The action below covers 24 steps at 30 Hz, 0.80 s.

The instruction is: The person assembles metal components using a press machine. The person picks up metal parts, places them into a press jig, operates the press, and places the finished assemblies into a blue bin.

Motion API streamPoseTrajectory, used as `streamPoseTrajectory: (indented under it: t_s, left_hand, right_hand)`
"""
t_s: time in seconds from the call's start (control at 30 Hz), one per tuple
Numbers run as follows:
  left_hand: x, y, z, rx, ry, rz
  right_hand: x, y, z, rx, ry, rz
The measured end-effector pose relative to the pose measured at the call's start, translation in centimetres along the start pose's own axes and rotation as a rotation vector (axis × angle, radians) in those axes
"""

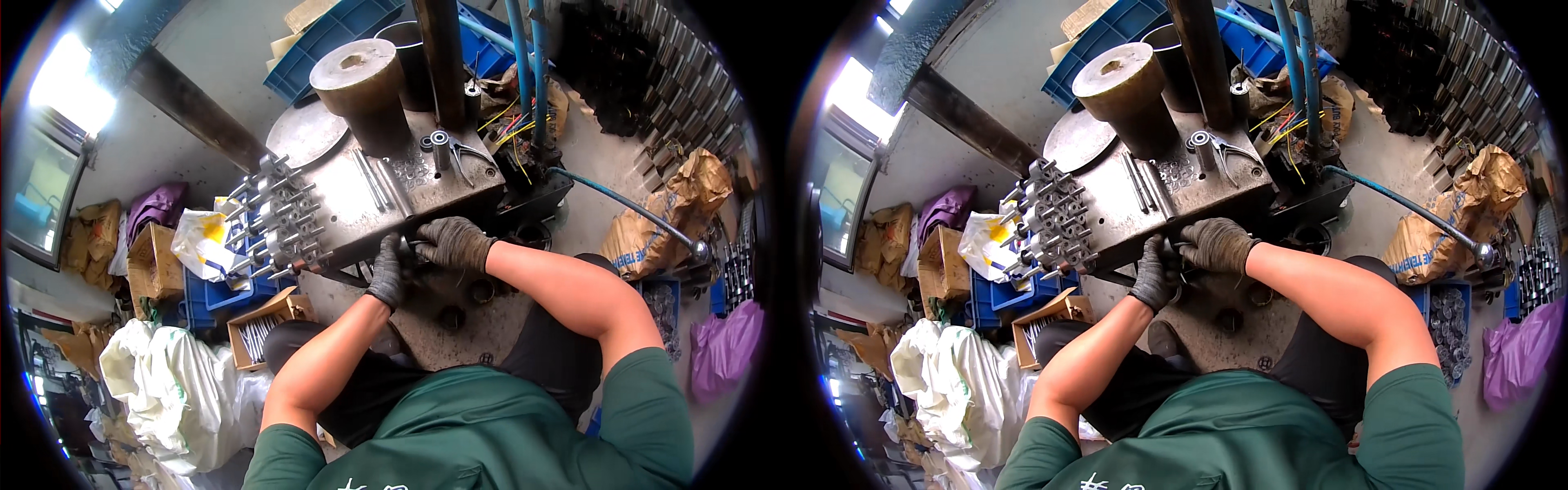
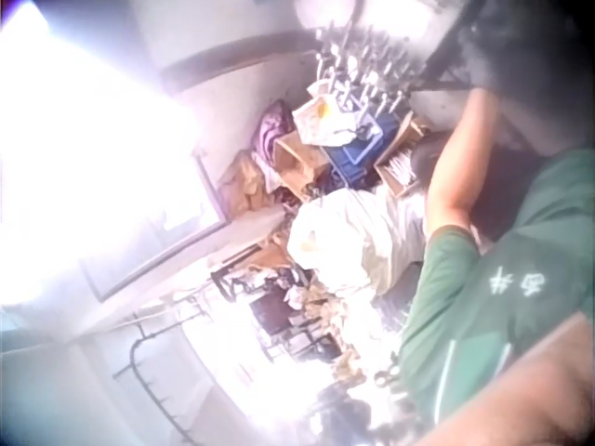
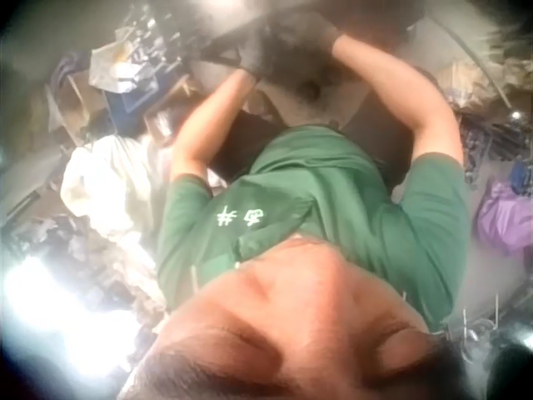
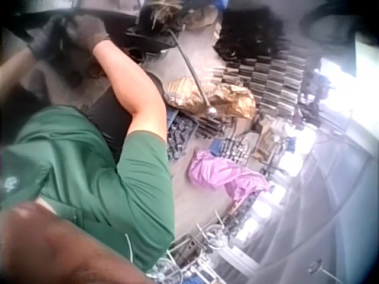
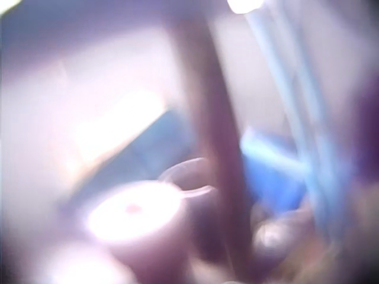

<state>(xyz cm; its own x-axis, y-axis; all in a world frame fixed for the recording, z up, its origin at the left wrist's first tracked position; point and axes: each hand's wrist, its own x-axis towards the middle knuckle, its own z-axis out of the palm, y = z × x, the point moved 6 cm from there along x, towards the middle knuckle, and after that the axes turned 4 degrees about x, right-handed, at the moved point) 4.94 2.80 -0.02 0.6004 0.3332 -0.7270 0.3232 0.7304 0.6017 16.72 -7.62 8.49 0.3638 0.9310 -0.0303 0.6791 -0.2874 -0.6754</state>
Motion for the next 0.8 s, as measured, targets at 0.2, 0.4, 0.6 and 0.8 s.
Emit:
streamPoseTrajectory:
  t_s: [0.2, 0.4, 0.6, 0.8]
  left_hand:
    - [-6.0, -2.9, 1.8, 0.371, 0.032, 0.128]
    - [-7.6, -3.5, 3.8, 0.607, -0.254, 0.459]
    - [-9.4, -1.2, 5.3, 0.816, -0.572, 0.248]
    - [-10.9, -1.3, 6.4, 1.158, -0.824, 0.429]
  right_hand:
    - [-7.0, 2.4, 5.9, 0.859, -0.201, 0.592]
    - [-9.8, 0.8, 2.3, 0.877, -0.221, 0.319]
    - [-9.5, -5.8, -3.6, -0.189, -0.164, -0.108]
    - [-11.1, -7.4, -2.3, -0.471, -0.353, -0.128]
